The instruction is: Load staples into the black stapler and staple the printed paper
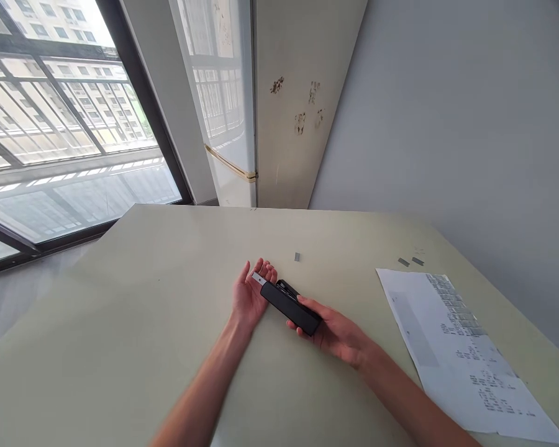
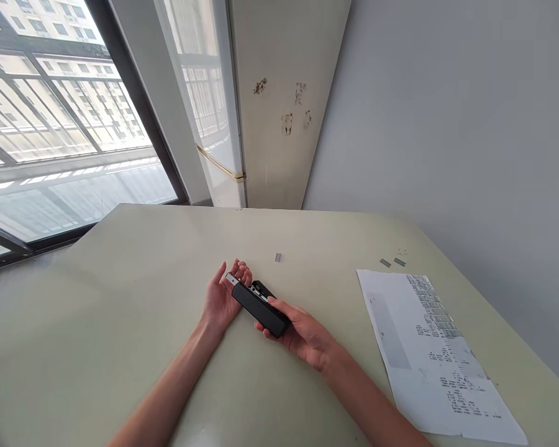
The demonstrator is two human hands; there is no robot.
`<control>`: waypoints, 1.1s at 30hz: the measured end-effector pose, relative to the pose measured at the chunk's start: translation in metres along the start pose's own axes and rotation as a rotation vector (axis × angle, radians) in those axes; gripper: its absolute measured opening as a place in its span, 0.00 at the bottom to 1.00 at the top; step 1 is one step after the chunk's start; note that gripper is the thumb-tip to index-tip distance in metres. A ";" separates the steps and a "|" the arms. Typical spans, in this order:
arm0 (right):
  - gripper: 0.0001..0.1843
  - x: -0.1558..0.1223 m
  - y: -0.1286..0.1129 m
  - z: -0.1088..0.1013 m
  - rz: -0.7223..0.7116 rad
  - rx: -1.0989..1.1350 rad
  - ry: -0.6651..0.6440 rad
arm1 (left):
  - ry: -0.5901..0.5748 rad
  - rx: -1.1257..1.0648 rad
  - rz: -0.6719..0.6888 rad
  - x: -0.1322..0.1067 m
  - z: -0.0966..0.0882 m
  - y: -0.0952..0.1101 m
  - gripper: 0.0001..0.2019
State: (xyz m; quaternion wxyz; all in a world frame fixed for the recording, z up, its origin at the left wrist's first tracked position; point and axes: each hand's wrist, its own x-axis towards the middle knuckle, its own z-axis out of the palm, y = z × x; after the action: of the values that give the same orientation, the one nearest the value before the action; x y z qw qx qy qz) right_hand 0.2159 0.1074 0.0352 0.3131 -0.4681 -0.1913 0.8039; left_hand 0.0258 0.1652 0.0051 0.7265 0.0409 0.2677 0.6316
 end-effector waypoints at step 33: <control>0.13 0.130 -0.036 0.039 -1.084 -1.277 0.413 | -0.022 0.025 0.119 -0.004 -0.007 0.007 0.08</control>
State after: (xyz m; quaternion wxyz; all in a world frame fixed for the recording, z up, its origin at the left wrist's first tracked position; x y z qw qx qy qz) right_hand 0.1461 0.2216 -0.0069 0.3588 -0.5354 -0.7429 0.1809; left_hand 0.0159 0.1610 0.0030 0.6900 0.0729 0.2648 0.6697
